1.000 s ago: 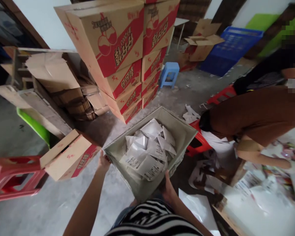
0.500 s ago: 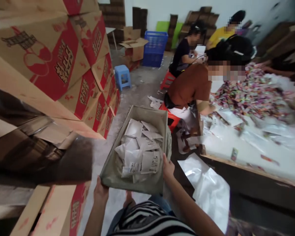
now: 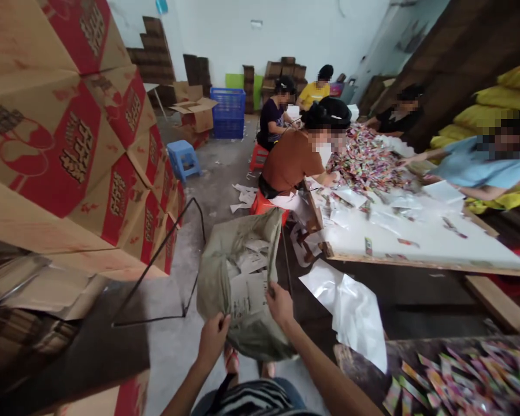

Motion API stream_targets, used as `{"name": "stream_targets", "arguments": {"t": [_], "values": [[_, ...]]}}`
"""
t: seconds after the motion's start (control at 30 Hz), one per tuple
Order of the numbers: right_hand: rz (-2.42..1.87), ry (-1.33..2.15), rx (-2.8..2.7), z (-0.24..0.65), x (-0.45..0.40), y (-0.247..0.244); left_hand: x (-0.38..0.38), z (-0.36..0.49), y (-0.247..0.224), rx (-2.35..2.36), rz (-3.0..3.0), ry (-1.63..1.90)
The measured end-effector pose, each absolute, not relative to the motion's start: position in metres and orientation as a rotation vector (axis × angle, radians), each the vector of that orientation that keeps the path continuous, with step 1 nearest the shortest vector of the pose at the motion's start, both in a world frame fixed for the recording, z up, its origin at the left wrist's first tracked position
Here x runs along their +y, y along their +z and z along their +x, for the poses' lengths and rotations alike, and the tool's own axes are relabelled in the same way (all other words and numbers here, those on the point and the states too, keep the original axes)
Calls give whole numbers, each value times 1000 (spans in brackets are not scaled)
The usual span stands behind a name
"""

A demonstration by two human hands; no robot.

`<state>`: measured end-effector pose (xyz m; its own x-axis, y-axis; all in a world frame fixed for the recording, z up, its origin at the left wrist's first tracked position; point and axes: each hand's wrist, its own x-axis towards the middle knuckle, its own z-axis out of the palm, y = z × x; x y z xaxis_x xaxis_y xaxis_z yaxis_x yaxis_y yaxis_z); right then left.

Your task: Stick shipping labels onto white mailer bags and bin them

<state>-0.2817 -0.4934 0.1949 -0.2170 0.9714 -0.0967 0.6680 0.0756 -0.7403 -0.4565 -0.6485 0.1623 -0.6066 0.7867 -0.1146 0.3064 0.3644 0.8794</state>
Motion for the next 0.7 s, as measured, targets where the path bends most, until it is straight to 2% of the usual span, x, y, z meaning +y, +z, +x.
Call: {"name": "stream_targets", "arguments": {"t": [0.1,0.3,0.57,0.7], "values": [[-1548,994,-2072,-298,-490,195,-642,-476,159,2121,961,1238],[-1540,925,-2068,-298,-408,218,-607,-457,151,2163,823,1322],[-1353,952,-2261,-318,-440,195,-609,-453,137,2218,735,1279],[-1468,835,-2149,-302,-361,224,-619,-447,140,2237,785,1147]]}}
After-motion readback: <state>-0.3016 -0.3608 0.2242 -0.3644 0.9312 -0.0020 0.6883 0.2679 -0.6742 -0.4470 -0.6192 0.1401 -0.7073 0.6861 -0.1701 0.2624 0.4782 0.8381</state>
